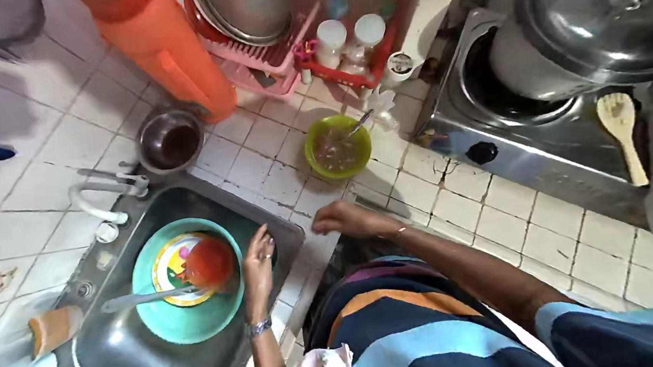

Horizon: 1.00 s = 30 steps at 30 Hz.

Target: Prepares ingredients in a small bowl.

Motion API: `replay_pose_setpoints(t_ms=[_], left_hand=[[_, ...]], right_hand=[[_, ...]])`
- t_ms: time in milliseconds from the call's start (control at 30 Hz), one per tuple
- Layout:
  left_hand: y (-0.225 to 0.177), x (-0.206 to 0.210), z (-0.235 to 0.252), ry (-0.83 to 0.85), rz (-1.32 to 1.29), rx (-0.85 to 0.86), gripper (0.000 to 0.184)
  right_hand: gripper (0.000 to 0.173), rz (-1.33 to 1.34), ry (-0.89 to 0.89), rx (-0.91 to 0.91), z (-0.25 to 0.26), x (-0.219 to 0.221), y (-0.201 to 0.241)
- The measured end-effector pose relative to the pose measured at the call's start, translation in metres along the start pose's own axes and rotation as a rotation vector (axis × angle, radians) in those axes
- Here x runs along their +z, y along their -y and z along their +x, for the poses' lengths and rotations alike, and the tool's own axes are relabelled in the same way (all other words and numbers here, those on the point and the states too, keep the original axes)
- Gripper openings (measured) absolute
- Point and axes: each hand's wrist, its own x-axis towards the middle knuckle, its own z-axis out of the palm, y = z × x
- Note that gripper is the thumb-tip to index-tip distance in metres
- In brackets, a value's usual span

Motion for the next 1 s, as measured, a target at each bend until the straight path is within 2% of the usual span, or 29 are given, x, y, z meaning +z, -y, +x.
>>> replay_pose_setpoints(t_ms=[67, 133, 200, 300, 367, 433, 500, 567, 700, 867, 1000], left_hand=[[-0.011, 0.039, 0.015, 0.045, 0.008, -0.017, 0.042], [-0.025, 0.077, 0.033, 0.068, -0.048, -0.063, 0.044], [-0.034, 0.108, 0.048, 0.099, -0.136, -0.146, 0.050], [-0.046, 0.142, 0.067, 0.062, -0.211, -0.230, 0.051], [-0.052, 0.154, 0.079, 0.041, -0.226, -0.255, 0.051], [-0.056, 0.162, 0.087, 0.033, -0.247, -0.281, 0.053], [-0.054, 0.168, 0.098, 0.038, -0.273, -0.260, 0.054], [-0.048, 0.170, 0.103, 0.047, -0.275, -0.222, 0.054], [-0.047, 0.170, 0.106, 0.043, -0.284, -0.194, 0.057], [-0.046, 0.163, 0.110, 0.049, -0.204, -0.217, 0.057], [-0.038, 0.156, 0.109, 0.051, -0.239, -0.204, 0.053]], right_hand=[[0.031, 0.200, -0.258, 0.175, -0.024, -0.044, -0.018], [0.030, 0.273, -0.503, 0.272, -0.030, -0.083, -0.046], [0.030, 0.323, -0.643, 0.317, -0.027, -0.113, -0.071], [0.037, 0.398, -0.652, 0.379, -0.011, -0.149, -0.086], [0.034, 0.521, -0.609, 0.399, 0.008, -0.171, -0.098], [0.023, 0.640, -0.546, 0.337, 0.027, -0.186, -0.114], [0.033, 0.698, -0.484, 0.237, 0.034, -0.195, -0.115], [0.031, 0.627, -0.556, 0.232, 0.033, -0.190, -0.109], [0.019, 0.281, -0.754, 0.171, 0.013, -0.154, -0.085], [0.029, 0.024, -0.753, 0.098, 0.003, -0.113, -0.076], [0.028, -0.054, -0.791, -0.006, 0.011, -0.093, -0.088]])
